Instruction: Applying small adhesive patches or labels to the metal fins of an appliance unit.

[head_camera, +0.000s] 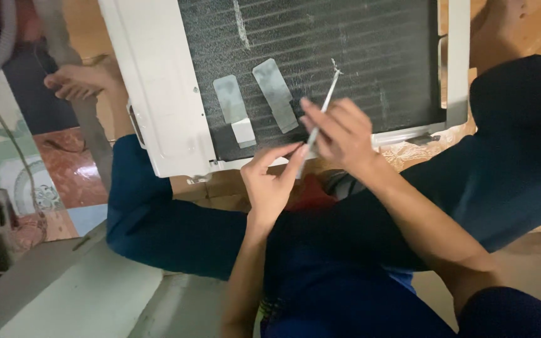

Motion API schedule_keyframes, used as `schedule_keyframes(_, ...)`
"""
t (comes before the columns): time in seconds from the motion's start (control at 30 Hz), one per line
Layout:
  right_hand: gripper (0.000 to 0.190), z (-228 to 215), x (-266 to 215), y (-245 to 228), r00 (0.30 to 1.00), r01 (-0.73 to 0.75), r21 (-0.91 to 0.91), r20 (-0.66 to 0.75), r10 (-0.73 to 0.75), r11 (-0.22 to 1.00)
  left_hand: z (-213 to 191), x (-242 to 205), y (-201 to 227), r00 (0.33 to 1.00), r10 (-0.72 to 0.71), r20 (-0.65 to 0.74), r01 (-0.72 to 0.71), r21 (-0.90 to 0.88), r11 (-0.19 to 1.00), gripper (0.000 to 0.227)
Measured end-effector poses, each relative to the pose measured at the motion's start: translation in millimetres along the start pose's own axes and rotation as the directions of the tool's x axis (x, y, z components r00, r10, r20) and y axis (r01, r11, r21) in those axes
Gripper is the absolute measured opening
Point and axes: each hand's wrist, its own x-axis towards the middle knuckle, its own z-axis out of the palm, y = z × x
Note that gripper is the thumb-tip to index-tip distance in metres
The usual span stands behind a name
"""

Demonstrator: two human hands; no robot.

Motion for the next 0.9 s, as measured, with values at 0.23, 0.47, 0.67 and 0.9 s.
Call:
schedule_keyframes(0.23,0.026,-30,15,3,0.935,-0.178,0.114,-0.289,0.205,0.977,-13,9,-13,0.993,0.105,0.052,-0.110,0.114,0.987,0.009)
schedule_keyframes(0.47,0.013,-39,-20,2,0.859,-0.420,0.093,-0.279,0.429,0.903,-16,30,-48,0.979,0.200,0.021,-0.199,0.273,0.941,0.006)
schedule_keyframes(0.67,0.008,-43,-12,1,0.920,-0.347,-0.029,-0.207,0.334,0.937,-11,41,-63,0.957,0.289,0.011,-0.277,0.320,0.906,0.004)
schedule_keyframes(0.9,0.007,-33,-14,15,0.937,-0.300,-0.091,-0.216,0.275,0.950,9,48,-79,0.909,0.412,-0.063,-0.368,0.345,0.863,0.006)
